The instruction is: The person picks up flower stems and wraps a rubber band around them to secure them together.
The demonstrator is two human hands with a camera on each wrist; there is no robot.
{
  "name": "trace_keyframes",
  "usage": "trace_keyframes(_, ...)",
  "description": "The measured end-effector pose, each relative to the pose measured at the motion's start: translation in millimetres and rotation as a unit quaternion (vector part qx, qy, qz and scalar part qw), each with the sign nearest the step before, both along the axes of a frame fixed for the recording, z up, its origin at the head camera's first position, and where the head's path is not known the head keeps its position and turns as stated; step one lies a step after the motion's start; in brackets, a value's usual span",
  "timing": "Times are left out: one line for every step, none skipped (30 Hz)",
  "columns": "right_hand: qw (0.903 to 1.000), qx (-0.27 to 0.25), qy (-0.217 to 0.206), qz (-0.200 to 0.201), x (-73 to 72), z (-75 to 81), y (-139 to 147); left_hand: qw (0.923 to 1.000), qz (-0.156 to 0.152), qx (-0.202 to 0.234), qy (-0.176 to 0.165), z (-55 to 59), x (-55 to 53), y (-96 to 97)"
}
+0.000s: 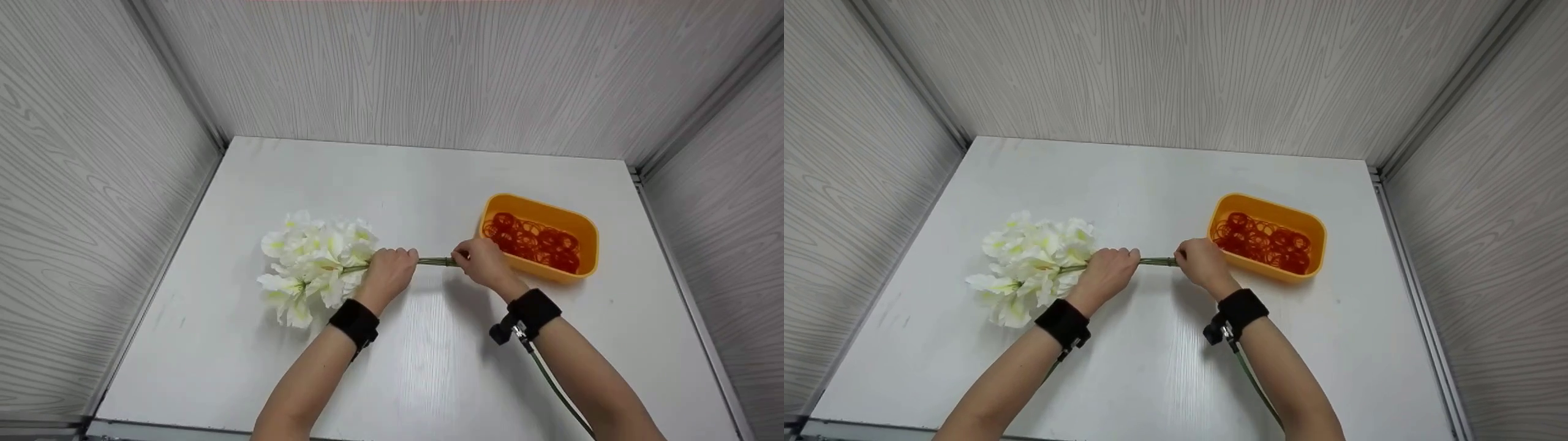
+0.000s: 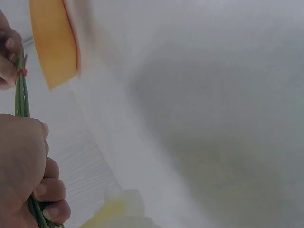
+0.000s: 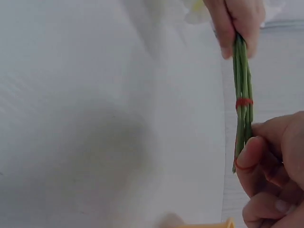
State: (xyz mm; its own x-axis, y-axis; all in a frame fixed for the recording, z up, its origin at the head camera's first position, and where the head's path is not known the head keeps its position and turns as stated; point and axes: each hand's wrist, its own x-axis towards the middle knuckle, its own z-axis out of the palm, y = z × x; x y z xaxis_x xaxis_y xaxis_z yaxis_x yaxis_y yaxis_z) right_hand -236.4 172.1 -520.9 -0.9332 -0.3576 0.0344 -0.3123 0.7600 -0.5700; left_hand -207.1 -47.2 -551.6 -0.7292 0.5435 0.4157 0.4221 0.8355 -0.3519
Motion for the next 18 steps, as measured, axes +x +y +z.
trace_keyframes(0.9997, 0.01, 0.019, -0.007, 2.6, -1.1, -5, 1.0, 0.004, 0.001, 0.003, 0.9, 0.9, 0.4)
trace_keyframes(0.999, 0.018, 0.039, -0.014, 5.2, -2.4, -9, 1.0, 0.006, 0.005, 0.003, 1.7, 1.7, 0.9)
trace_keyframes(0.9975, 0.027, 0.062, -0.021, 8.0, -3.4, -13, 0.9999, 0.008, 0.008, 0.001, 2.5, 2.5, 1.4)
trace_keyframes(0.9955, 0.032, 0.084, -0.03, 10.5, -5.6, -16, 0.9999, 0.011, 0.009, -0.002, 2.1, 3.2, 2.6)
trace_keyframes(0.9932, 0.035, 0.104, -0.039, 12.9, -7.7, -18, 0.9998, 0.014, 0.009, -0.007, 1.8, 3.7, 3.8)
trace_keyframes(0.9907, 0.039, 0.121, -0.049, 15.2, -9.6, -21, 0.9998, 0.016, 0.009, -0.012, 1.3, 4.2, 4.9)
trace_keyframes(0.9881, 0.043, 0.134, -0.061, 17.2, -11.3, -24, 0.9997, 0.018, 0.007, -0.018, 1.2, 4.6, 6.1)
trace_keyframes(0.9856, 0.045, 0.147, -0.071, 19.2, -12.6, -26, 0.9995, 0.019, 0.007, -0.025, 1.0, 4.8, 7.2)
trace_keyframes(0.9836, 0.045, 0.155, -0.08, 21.0, -13.5, -28, 0.9993, 0.021, 0.005, -0.03, 0.9, 4.9, 8.2)
trace_keyframes(0.982, 0.045, 0.161, -0.088, 22.5, -14.3, -30, 0.9992, 0.022, 0.004, -0.034, 0.9, 5.0, 9.1)
trace_keyframes(0.981, 0.044, 0.164, -0.094, 23.8, -14.8, -32, 0.999, 0.023, 0.005, -0.037, 0.9, 4.8, 9.8)
trace_keyframes(0.9802, 0.043, 0.166, -0.099, 25.0, -15.1, -34, 0.9989, 0.023, 0.006, -0.039, 1.0, 4.6, 10.4)
trace_keyframes(0.9797, 0.042, 0.167, -0.103, 26.2, -15.3, -35, 0.9988, 0.025, 0.008, -0.041, 1.0, 4.4, 10.7)
trace_keyframes(0.9794, 0.044, 0.168, -0.102, 27.4, -15.3, -37, 0.9987, 0.026, 0.011, -0.043, 0.8, 4.1, 10.7)
trace_keyframes(0.9797, 0.047, 0.168, -0.099, 28.5, -15.4, -38, 0.9985, 0.029, 0.015, -0.045, 0.7, 3.9, 10.5)
trace_keyframes(0.98, 0.051, 0.169, -0.092, 29.6, -15.5, -39, 0.9982, 0.032, 0.021, -0.046, 0.7, 3.5, 10.2)
trace_keyframes(0.9802, 0.056, 0.171, -0.084, 30.7, -15.7, -39, 0.9979, 0.035, 0.027, -0.047, 0.6, 3.1, 9.7)
trace_keyframes(0.9802, 0.061, 0.174, -0.073, 31.9, -15.9, -39, 0.9975, 0.038, 0.035, -0.049, 0.5, 2.7, 9.1)
